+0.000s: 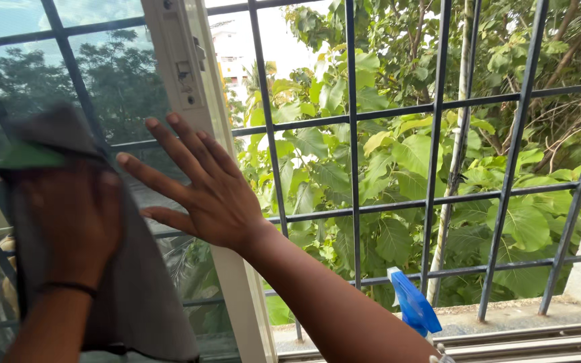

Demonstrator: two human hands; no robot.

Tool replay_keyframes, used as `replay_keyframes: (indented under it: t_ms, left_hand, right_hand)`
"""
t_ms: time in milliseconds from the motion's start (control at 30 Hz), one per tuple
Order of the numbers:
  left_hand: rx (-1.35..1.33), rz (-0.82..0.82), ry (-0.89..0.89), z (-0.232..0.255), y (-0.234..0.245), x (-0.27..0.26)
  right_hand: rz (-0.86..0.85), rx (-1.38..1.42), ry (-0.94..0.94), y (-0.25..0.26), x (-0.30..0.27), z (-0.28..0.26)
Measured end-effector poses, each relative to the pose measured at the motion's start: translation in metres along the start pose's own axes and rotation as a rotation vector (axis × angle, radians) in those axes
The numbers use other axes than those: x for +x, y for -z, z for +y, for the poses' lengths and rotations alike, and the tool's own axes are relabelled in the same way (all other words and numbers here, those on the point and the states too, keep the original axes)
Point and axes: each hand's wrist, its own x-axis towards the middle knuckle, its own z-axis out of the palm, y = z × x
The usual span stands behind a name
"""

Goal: The person cleans the tracks and glass of a sliding window by wiping them with a cloth and applying liquid from a spray bottle.

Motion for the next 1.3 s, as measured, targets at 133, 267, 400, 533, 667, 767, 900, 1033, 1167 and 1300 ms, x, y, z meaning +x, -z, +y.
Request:
replay_keyframes:
  t_ms: [133,267,400,533,667,767,900,1033,1167,1300]
  left_hand:
    - [-0.066,0.086,-0.021,-0.026,0.011,0.006]
    - [0.098,0.051,-0.029,-0.071,0.002,-0.022]
    - [0.109,0.056,0.053,-0.084,0.004,-0.046]
    - [0.055,-0.063,0.198,-0.056,0.009,-0.051]
    - [0.036,-0.094,0.116,-0.042,-0.002,-0.036]
    - [-0.039,0.119,-0.072,-0.045,-0.008,-0.022]
    - [-0.028,0.124,-0.091,-0.061,-0.013,-0.027]
    - [-0.001,0.057,0.017,-0.077,-0.033,-0.041]
    - [0.049,0.044,0.135,-0.079,-0.029,-0.070]
    - [0.089,-0.128,0.116,-0.053,-0.020,-0.104]
  right_hand:
    - [-0.020,0.026,-0.012,-0.006,0.000,0.000]
    - [-0.055,-0.004,-0.010,-0.007,0.000,0.001]
    - [-0.050,-0.016,-0.012,-0.008,-0.001,-0.002]
    - [-0.090,-0.011,-0.047,-0.010,0.006,-0.008]
    - [-0.047,0.011,-0.075,-0.010,0.012,-0.020]
    - [-0.067,-0.021,-0.030,-0.014,0.020,-0.028]
    - [-0.090,0.026,0.112,-0.041,0.036,-0.054]
    - [-0.199,0.047,0.256,-0.066,0.024,-0.089]
    - [-0.177,0.020,0.291,-0.073,0.017,-0.092]
    - [-0.298,0.055,0.301,-0.073,0.018,-0.092]
